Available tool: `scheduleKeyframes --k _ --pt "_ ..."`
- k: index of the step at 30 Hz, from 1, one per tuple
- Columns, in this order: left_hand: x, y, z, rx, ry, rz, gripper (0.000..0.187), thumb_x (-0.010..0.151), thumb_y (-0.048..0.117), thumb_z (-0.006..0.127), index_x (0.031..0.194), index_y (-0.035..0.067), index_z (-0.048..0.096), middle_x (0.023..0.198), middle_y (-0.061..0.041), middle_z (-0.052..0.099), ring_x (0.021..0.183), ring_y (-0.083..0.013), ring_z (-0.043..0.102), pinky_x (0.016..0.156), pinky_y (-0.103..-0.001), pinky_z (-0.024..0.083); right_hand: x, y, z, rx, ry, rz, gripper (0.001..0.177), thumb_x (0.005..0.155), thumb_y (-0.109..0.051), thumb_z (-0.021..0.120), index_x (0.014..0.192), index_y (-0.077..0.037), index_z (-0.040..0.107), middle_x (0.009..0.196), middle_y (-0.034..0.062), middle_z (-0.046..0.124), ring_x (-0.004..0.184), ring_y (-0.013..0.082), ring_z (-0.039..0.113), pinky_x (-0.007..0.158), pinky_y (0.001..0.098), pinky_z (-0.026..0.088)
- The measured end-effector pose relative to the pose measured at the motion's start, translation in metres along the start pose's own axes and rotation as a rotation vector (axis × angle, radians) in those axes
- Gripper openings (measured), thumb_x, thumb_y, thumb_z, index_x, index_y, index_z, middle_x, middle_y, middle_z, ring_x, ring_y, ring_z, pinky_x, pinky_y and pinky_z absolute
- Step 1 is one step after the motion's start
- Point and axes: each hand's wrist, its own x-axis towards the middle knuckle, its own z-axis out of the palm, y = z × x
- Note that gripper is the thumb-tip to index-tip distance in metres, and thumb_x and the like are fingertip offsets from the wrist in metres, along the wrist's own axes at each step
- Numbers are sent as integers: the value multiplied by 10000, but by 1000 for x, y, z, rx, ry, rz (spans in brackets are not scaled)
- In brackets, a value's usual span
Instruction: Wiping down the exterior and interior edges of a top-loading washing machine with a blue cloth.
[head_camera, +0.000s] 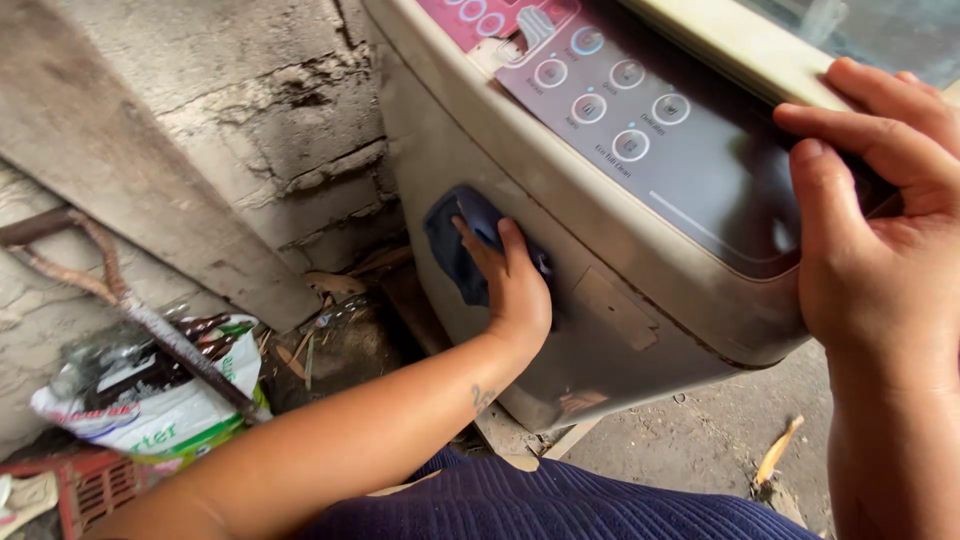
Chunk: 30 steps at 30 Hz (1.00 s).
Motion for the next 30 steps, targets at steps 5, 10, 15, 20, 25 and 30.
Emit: scheduleKeyframes --k 5,10,15,20,25,30 --pt "76 60 -12 -4 0 508 809 1116 491 354 1656 -25 41 1745 -282 43 1641 -391 65 1313 -453 48 1 -2 5 -66 -2 60 208 998 -16 657 1178 -95 725 1431 138 608 1450 307 513 1268 447 386" --pt "233 61 -26 -195 -96 498 839 1102 553 382 1656 -12 101 1749 -238 109 1625 -344 156 1312 -415 131 -5 -11 32 -213 5 145 168 1042 -55 696 1193 -43 621 1520 163 555 1443 285 540 1248 425 438" --pt "267 -6 -57 -264 -189 48 890 998 624 381 1626 33 161 1698 -144 244 1524 -274 283 1222 -371 207 18 -79 103 -448 46 211 397 928 -82 762 1277 -23 582 1537 275 435 1457 410 448 1185 495 374" --pt "212 -80 -56 19 -211 -208 948 1053 636 372 1630 42 -88 1711 -202 -83 1606 -347 -47 1266 -429 22 32 -100 139 -456 73 109 224 994 -72 699 1213 -72 652 1480 130 621 1495 346 469 1296 505 277" --pt "188 82 -56 130 -258 488 777 1121 511 291 1690 64 6 1760 -203 -61 1648 -420 -66 1300 -514 -37 36 -107 154 -516 22 115 173 982 -133 719 1155 -137 715 1356 48 684 1471 314 532 1301 606 218" --pt "269 39 -51 -87 -202 650 748 1159 536 332 1659 40 79 1741 -169 227 1627 -313 260 1341 -419 153 41 -111 158 -562 20 127 124 983 -150 719 1101 -183 738 1325 7 702 1450 283 551 1298 619 228"
